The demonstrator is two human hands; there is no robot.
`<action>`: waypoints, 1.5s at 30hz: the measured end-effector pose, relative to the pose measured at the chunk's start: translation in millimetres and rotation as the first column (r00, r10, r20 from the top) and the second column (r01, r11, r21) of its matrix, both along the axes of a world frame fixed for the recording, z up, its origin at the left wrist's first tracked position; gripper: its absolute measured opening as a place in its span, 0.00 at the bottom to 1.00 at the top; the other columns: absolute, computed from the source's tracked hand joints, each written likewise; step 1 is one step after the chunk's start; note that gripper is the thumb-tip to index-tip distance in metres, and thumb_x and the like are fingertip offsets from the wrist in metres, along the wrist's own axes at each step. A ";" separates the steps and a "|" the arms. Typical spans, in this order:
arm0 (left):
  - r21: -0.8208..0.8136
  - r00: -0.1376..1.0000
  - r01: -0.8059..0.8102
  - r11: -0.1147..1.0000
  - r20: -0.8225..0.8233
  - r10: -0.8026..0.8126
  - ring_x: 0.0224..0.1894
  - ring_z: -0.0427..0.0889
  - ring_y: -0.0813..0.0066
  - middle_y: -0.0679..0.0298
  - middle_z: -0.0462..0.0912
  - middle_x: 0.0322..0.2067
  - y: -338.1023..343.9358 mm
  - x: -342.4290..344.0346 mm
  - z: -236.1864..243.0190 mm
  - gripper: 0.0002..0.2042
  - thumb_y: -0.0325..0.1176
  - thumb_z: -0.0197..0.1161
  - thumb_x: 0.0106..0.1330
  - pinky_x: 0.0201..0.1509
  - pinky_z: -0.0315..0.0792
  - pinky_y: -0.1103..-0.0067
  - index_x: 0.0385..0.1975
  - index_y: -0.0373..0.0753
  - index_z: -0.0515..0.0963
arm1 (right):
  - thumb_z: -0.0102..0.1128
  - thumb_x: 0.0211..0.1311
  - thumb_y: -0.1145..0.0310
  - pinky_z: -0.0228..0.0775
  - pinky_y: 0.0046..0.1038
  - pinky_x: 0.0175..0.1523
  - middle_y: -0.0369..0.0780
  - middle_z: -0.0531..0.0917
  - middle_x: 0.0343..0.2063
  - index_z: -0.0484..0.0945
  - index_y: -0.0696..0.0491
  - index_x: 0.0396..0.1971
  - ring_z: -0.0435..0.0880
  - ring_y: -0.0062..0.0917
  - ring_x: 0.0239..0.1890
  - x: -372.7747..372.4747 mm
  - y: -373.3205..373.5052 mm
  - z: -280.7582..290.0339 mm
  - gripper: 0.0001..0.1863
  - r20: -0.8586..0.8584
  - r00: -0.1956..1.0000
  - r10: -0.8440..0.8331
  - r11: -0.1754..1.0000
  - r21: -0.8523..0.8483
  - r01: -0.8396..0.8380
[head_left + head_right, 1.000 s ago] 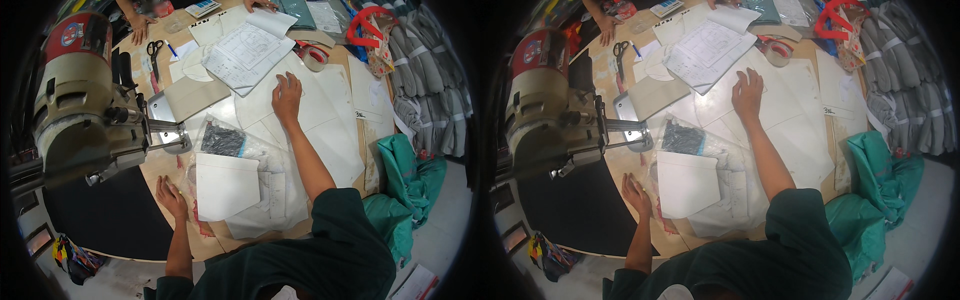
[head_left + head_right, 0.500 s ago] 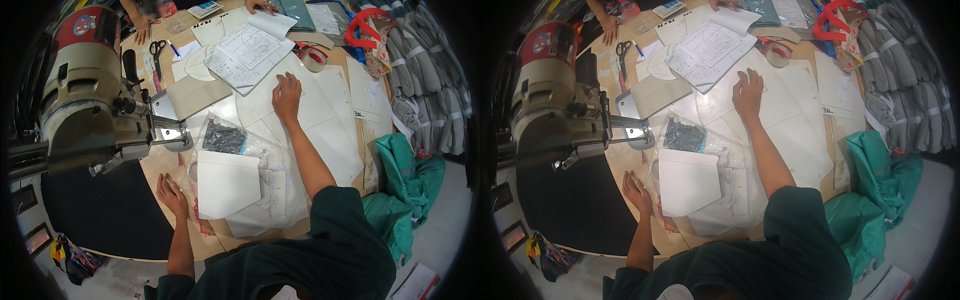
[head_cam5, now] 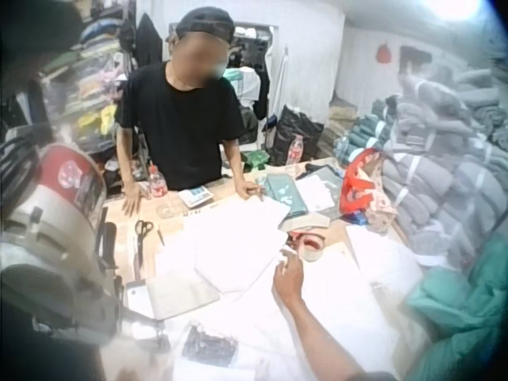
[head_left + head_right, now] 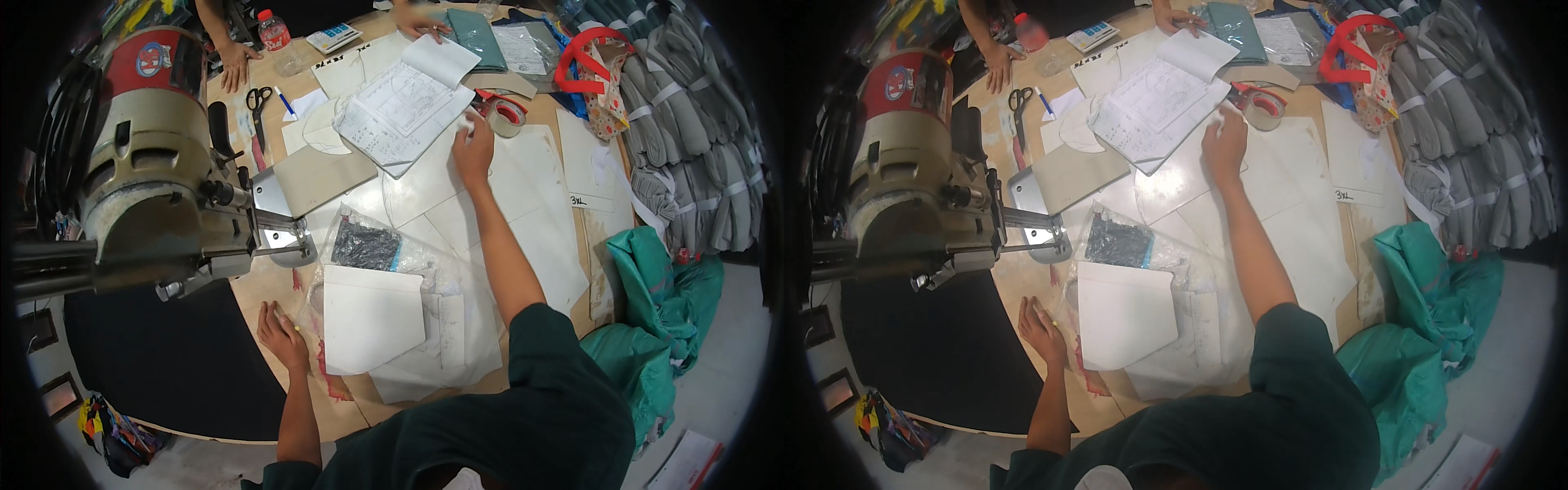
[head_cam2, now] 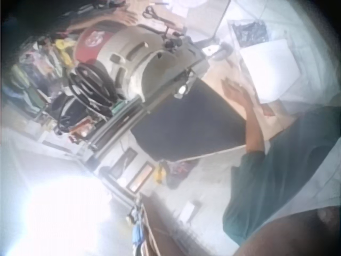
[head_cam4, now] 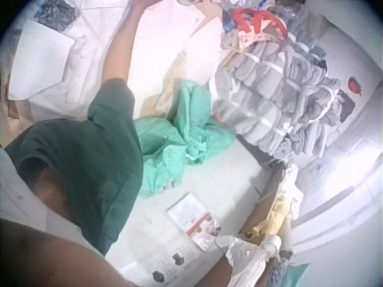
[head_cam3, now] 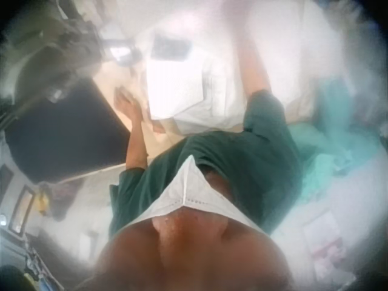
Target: The person spreads a large piece of black fabric on a table and smooths it out. They then place white paper pattern pieces onto the fabric and use scissors to cut the fabric along the pattern outlines.
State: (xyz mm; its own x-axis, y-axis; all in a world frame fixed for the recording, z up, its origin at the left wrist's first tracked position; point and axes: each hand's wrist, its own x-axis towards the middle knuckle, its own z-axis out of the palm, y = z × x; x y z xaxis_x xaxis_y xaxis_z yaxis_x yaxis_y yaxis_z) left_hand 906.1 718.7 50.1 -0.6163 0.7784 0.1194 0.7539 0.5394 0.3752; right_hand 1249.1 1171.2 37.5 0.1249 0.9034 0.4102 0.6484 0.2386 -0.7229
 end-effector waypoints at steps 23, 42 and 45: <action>0.013 1.000 0.020 1.000 -0.015 -0.020 0.73 0.65 0.54 0.54 0.71 0.71 1.5 0.5 0.6 0.19 0.35 0.49 0.81 0.77 0.53 0.59 0.66 0.38 0.76 | 0.54 0.64 0.79 0.77 0.33 0.54 0.43 0.75 0.50 0.90 0.41 0.52 0.83 0.34 0.44 -23.3 42.4 9.6 0.24 0.109 0.888 0.446 0.870 -0.284 -0.402; 0.044 1.000 0.010 0.999 0.014 -0.010 0.72 0.66 0.53 0.54 0.71 0.72 -0.1 -0.8 2.7 0.19 0.34 0.49 0.81 0.77 0.53 0.58 0.66 0.39 0.76 | 0.51 0.76 0.69 0.75 0.46 0.41 0.52 0.85 0.28 0.78 0.41 0.61 0.86 0.48 0.33 -18.3 -50.4 38.2 0.18 -0.023 0.985 0.171 0.938 -0.303 -0.170; 0.076 1.000 0.021 0.997 0.015 -0.022 0.73 0.65 0.53 0.54 0.71 0.72 -4.6 -1.0 1.2 0.19 0.34 0.49 0.81 0.78 0.52 0.58 0.66 0.39 0.76 | 0.51 0.76 0.69 0.74 0.49 0.39 0.53 0.83 0.26 0.79 0.42 0.61 0.86 0.52 0.32 -8.8 -140.9 41.9 0.18 -0.078 0.975 0.206 0.883 -0.415 -0.220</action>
